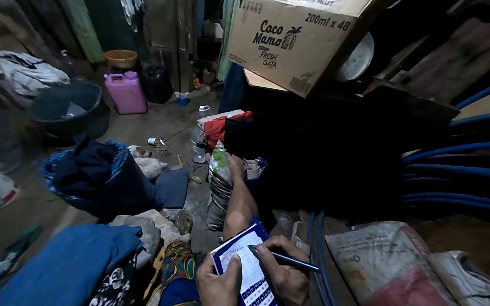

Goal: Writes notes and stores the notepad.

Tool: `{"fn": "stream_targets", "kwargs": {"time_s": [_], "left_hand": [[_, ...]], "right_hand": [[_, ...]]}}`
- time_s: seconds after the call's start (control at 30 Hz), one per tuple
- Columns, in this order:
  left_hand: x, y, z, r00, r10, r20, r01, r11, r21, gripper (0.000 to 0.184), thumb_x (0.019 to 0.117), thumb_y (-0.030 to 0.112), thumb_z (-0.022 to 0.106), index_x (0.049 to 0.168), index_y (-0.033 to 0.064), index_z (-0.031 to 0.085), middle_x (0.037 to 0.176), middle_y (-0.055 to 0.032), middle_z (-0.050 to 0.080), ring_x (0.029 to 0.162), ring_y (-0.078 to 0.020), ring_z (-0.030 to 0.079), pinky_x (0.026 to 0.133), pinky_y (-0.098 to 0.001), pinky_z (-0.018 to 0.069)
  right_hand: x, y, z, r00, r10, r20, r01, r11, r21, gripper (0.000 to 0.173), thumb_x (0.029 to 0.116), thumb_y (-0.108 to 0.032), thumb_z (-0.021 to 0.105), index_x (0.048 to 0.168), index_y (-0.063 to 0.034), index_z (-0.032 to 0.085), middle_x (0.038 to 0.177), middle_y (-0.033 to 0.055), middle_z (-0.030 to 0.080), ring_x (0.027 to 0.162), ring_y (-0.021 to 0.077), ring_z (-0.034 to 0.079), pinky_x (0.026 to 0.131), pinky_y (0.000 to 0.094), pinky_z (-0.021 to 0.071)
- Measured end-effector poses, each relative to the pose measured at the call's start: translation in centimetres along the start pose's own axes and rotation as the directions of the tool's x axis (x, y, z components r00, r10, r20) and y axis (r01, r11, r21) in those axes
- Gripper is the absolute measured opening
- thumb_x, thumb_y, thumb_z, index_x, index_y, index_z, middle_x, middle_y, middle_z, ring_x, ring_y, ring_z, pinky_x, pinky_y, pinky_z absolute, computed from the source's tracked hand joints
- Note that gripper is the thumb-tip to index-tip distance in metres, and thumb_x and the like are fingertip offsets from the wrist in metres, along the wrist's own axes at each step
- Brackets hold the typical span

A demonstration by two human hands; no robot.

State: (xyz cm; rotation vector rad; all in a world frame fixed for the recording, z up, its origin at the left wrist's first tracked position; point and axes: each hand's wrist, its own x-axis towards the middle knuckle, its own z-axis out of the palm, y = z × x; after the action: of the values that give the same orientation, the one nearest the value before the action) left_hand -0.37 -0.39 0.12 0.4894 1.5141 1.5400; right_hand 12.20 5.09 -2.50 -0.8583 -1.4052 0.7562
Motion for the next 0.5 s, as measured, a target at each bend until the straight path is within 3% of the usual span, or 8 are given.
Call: {"fn": "stream_targets", "kwargs": {"time_s": [0.5], "left_hand": [[-0.03, -0.06, 0.1, 1.0, -0.002, 0.001, 0.002, 1.0, -0.009, 0.008, 0.0826, -0.003, 0.074, 0.09, -0.0033, 0.074, 0.074, -0.0129, 0.074, 0.062, -0.0184, 0.072, 0.06, -0.033, 0.0633]], "right_hand": [[-0.11, 0.05, 0.13, 1.0, 0.017, -0.004, -0.017, 0.999, -0.039, 0.011, 0.0871, -0.013, 0.076, 0.081, -0.0077, 0.07, 0.071, -0.0017, 0.067, 0.059, 0.0033, 0.062, 0.053, 0.0179, 0.0542]]}}
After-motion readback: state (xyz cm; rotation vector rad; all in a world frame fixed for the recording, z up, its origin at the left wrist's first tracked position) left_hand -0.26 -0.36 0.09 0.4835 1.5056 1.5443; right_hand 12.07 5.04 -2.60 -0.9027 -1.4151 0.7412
